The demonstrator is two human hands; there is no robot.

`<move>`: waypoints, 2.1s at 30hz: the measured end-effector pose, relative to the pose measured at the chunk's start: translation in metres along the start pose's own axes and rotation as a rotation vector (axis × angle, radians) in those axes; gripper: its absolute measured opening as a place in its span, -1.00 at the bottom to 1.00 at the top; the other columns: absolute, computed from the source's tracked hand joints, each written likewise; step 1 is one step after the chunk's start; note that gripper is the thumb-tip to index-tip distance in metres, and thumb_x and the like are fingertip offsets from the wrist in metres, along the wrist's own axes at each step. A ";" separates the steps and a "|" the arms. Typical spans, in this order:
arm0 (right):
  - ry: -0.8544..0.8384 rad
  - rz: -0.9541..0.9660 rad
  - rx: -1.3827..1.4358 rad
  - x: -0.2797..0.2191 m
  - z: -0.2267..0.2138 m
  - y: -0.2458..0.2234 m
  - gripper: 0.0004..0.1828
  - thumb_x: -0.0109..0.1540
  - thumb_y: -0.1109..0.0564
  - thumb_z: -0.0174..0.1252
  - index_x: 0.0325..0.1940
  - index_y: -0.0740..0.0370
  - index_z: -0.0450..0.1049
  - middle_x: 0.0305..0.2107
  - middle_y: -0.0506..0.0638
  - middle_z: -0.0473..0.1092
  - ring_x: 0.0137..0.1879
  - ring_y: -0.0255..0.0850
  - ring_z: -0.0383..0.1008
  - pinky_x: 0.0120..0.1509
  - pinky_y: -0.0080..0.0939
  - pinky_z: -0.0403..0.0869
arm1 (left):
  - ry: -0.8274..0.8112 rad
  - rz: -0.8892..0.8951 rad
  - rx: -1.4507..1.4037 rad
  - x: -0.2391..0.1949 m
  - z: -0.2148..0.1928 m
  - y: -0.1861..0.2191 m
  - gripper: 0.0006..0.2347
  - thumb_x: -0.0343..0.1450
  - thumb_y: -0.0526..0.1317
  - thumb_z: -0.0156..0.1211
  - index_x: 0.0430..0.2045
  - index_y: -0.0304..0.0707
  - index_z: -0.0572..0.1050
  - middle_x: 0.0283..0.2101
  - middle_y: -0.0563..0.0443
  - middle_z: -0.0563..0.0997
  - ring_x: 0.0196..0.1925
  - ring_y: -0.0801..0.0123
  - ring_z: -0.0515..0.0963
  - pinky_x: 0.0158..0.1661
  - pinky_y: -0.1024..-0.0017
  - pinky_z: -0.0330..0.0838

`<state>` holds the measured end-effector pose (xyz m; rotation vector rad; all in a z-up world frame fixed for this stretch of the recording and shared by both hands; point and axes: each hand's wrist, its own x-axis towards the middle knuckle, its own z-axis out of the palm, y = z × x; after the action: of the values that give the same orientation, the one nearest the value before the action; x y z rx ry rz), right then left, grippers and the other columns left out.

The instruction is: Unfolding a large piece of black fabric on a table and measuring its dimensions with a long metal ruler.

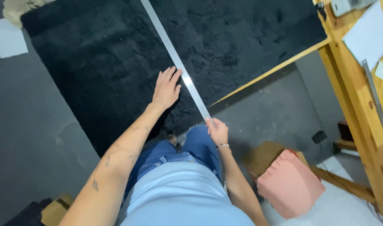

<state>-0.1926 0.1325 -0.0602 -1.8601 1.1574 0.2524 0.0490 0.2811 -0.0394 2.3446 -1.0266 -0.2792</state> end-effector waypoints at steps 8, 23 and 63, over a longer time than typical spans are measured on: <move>-0.106 -0.088 0.113 -0.032 0.020 -0.009 -0.61 0.30 -0.18 0.12 -0.38 0.16 0.54 -0.77 -0.01 0.38 -0.65 -0.23 0.40 -0.43 -0.27 0.43 | 0.390 -0.222 -0.094 -0.113 -0.012 -0.025 -0.61 0.42 -0.31 0.20 0.18 -0.09 0.43 0.12 -0.07 0.45 0.24 0.04 0.41 0.24 0.10 0.30; -0.288 -0.074 0.000 -0.088 0.082 -0.024 -0.57 0.32 -0.21 0.08 -0.32 0.18 0.56 -0.74 -0.06 0.42 -0.65 -0.26 0.44 -0.46 -0.29 0.44 | 0.272 -0.383 -0.165 -0.203 -0.002 -0.020 -0.71 0.39 -0.25 0.21 0.00 0.06 0.53 0.02 0.09 0.48 0.18 0.19 0.43 0.17 0.20 0.37; -0.081 0.061 0.088 -0.129 0.178 -0.026 -0.60 0.24 -0.30 0.15 -0.43 0.01 0.54 -0.76 -0.10 0.40 -0.59 -0.23 0.47 -0.29 -0.24 0.46 | -0.116 -0.004 0.319 -0.103 -0.073 -0.145 -0.35 0.41 0.05 0.21 0.36 -0.35 0.26 0.45 -0.15 0.25 0.52 -0.17 -0.08 0.33 -0.41 -0.62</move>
<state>-0.1939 0.3536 -0.0730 -1.7246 1.1522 0.3040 0.0953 0.4657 -0.0654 2.6403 -1.1965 -0.2723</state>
